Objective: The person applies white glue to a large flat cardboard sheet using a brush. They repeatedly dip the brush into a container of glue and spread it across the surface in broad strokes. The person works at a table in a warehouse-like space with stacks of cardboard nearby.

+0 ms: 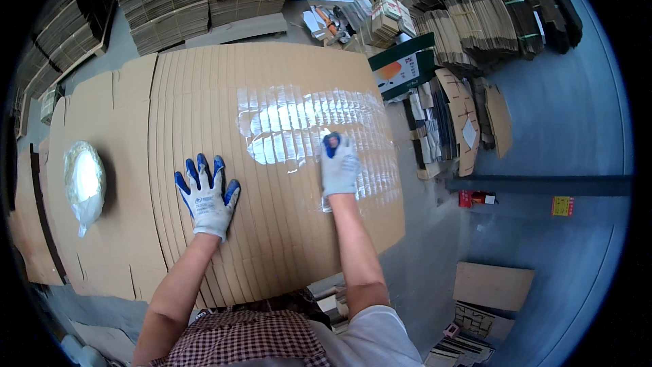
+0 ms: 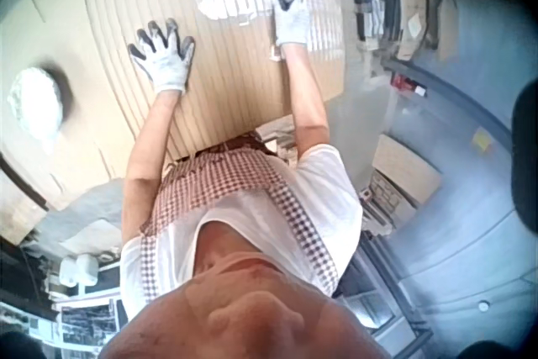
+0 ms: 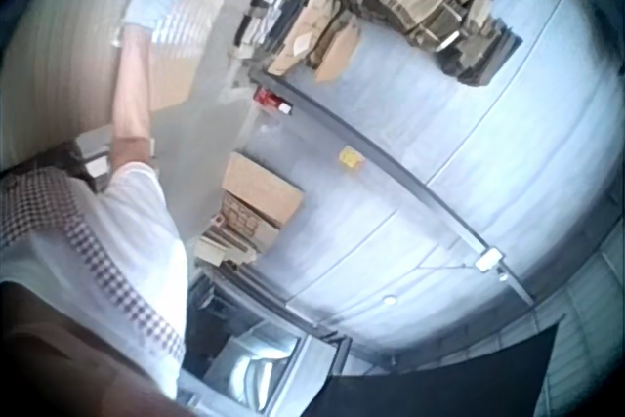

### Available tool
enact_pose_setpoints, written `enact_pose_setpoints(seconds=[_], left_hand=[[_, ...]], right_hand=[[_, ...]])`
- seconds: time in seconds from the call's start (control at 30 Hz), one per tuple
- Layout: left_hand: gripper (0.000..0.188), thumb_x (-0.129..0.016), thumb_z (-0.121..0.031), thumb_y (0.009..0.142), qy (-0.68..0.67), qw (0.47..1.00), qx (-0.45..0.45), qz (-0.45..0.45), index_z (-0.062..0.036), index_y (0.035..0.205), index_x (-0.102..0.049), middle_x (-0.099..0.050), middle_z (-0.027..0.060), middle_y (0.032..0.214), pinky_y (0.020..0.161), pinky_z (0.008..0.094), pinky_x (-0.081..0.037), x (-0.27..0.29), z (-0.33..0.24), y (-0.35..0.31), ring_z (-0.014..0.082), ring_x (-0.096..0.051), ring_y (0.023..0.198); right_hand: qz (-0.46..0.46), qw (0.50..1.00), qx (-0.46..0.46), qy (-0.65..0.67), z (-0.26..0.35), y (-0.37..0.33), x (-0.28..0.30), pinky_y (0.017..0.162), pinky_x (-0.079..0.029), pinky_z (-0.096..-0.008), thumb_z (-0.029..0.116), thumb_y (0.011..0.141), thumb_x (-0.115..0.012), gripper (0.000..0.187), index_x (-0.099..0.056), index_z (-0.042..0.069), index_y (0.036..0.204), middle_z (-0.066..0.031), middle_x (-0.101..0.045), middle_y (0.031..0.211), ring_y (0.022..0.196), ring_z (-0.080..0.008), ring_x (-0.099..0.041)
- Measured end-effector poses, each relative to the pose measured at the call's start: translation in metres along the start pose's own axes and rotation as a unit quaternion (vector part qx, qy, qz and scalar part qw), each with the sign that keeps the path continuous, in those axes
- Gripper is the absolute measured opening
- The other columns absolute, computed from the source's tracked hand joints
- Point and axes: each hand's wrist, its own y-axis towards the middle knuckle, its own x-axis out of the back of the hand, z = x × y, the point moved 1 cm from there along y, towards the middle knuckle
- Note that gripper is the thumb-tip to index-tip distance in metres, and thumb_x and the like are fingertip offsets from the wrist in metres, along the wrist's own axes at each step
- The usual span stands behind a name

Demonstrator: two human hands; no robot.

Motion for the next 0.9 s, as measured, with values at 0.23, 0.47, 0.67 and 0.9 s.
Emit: enact_pose_setpoints(seconds=[0.23,0.47,0.67,0.9], left_hand=[[0.059,-0.043,-0.043,0.083,0.023,1.0,-0.004,-0.021,-0.0167,0.134,-0.027,-0.016,0.0155,0.14,0.103,0.0517,0.001,-0.007,0.0,0.0,0.0344,-0.008,0.13],[0.06,-0.044,-0.043,0.083,0.046,0.999,0.002,-0.016,-0.0175,0.134,-0.027,-0.015,0.0142,0.141,0.104,0.0502,0.002,-0.006,-0.002,0.001,0.0335,-0.007,0.131],[0.058,-0.045,-0.041,0.083,0.078,0.996,0.002,-0.049,-0.0176,0.133,-0.029,-0.014,0.0138,0.141,0.104,0.0486,0.001,-0.008,0.001,-0.001,0.032,-0.007,0.131],[0.058,-0.044,-0.041,0.083,0.101,0.991,-0.015,-0.084,-0.0182,0.134,-0.028,-0.012,0.0117,0.142,0.105,0.0456,0.002,-0.015,0.004,-0.001,0.0295,-0.007,0.131]], right_hand=[[0.111,0.96,0.256,0.016,0.03,-0.049,-0.02,0.077,-0.043,-0.0399,0.017,0.071,-0.06,0.031,-0.053,0.006,0.1,-0.0144,-0.054,0.105,0.092,-0.0323,-0.053],[-0.07,0.997,-0.011,-0.027,-0.081,0.041,-0.003,0.068,-0.045,-0.0397,0.019,0.077,-0.057,0.022,-0.052,0.006,0.094,-0.0148,-0.057,0.085,0.076,-0.0315,-0.056],[0.003,0.964,0.259,0.051,-0.029,-0.006,-0.013,0.071,-0.046,-0.035,0.014,0.074,-0.057,0.026,-0.053,0.006,0.099,-0.0137,-0.056,0.095,0.083,-0.0295,-0.056],[-0.057,0.998,-0.032,-0.001,-0.141,0.077,0.01,0.071,-0.044,-0.0395,0.024,0.074,-0.061,0.031,-0.052,0.005,0.096,-0.017,-0.056,0.092,0.082,-0.034,-0.055]])
